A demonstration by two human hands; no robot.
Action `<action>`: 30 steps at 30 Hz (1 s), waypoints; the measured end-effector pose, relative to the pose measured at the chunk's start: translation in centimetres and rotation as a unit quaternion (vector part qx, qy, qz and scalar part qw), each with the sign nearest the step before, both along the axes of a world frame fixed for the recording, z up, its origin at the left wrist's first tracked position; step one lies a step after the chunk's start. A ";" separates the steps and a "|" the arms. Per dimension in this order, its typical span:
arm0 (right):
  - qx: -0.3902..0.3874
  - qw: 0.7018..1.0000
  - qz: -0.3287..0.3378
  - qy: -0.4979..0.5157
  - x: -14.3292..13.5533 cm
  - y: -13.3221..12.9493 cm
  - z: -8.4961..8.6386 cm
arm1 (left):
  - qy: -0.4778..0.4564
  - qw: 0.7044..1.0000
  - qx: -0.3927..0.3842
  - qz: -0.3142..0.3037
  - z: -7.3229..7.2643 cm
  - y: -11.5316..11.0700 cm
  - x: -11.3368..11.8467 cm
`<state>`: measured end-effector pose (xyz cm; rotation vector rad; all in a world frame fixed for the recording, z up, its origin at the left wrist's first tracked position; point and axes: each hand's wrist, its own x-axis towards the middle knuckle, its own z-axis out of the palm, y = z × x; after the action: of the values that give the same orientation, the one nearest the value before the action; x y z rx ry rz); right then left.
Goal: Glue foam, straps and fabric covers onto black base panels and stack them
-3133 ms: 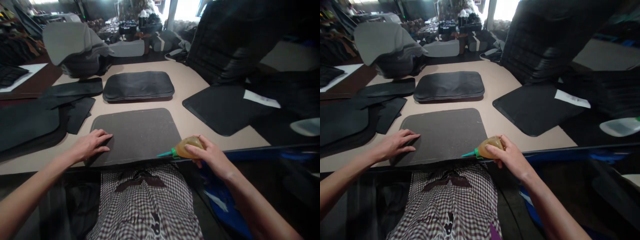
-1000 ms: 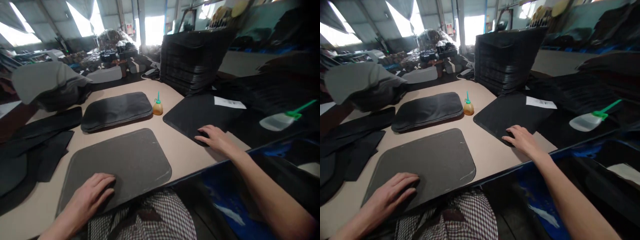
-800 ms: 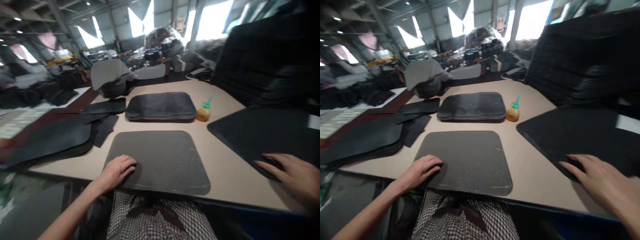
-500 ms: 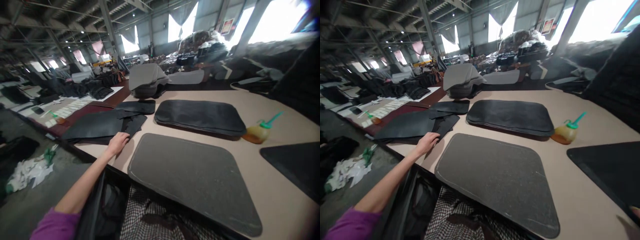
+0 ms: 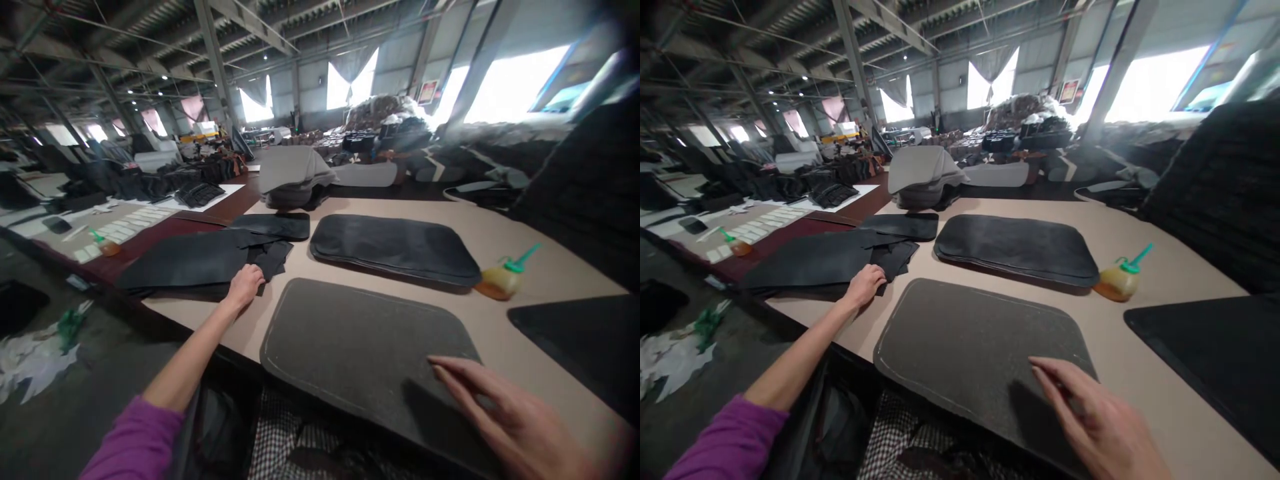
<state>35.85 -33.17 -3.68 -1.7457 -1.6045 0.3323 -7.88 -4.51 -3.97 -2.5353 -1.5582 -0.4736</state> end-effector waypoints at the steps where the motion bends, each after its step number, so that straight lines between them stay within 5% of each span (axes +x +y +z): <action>1: -0.045 0.997 0.030 0.063 -2.3 0.4 1.0 | -0.011 1.000 0.007 0.004 0.7 -0.3 -0.1; 3: -0.141 0.961 0.102 0.216 -6.8 1.1 2.6 | -0.033 0.999 0.027 0.015 2.4 -1.2 0.0; 7: -0.218 0.823 0.209 0.481 -13.4 2.9 4.3 | -0.063 0.995 0.077 -0.005 7.2 -6.3 1.5; 11: -0.250 0.651 0.211 0.685 -16.6 4.5 4.5 | -0.031 0.972 0.101 -0.210 10.7 -16.0 5.0; 14: -0.235 0.584 0.155 0.762 -16.9 4.9 4.2 | 0.011 0.925 0.077 -0.371 10.0 -22.6 7.7; 19: -0.184 0.592 0.081 0.780 -14.8 2.4 2.7 | -0.007 0.855 0.049 -0.517 6.1 -27.3 10.5; 23: -0.185 0.653 0.076 0.730 -13.1 -1.2 1.6 | -0.089 0.846 -0.084 -0.520 6.6 -27.0 10.4; 25: -0.186 0.681 0.067 0.705 -12.7 -2.6 1.4 | -0.177 0.854 -0.161 -0.463 7.3 -26.3 10.2; 27: -0.181 0.696 0.048 0.694 -12.5 -3.5 1.3 | -0.269 0.861 -0.263 -0.343 7.5 -25.5 10.3; 30: -0.165 0.697 0.034 0.697 -12.7 -4.1 1.1 | -0.338 0.822 -0.423 -0.176 6.9 -24.5 11.5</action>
<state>23.13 -37.31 -2.61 -0.9914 -0.4274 1.5901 3.60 -28.99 2.93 -3.6744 -1.7710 -0.9987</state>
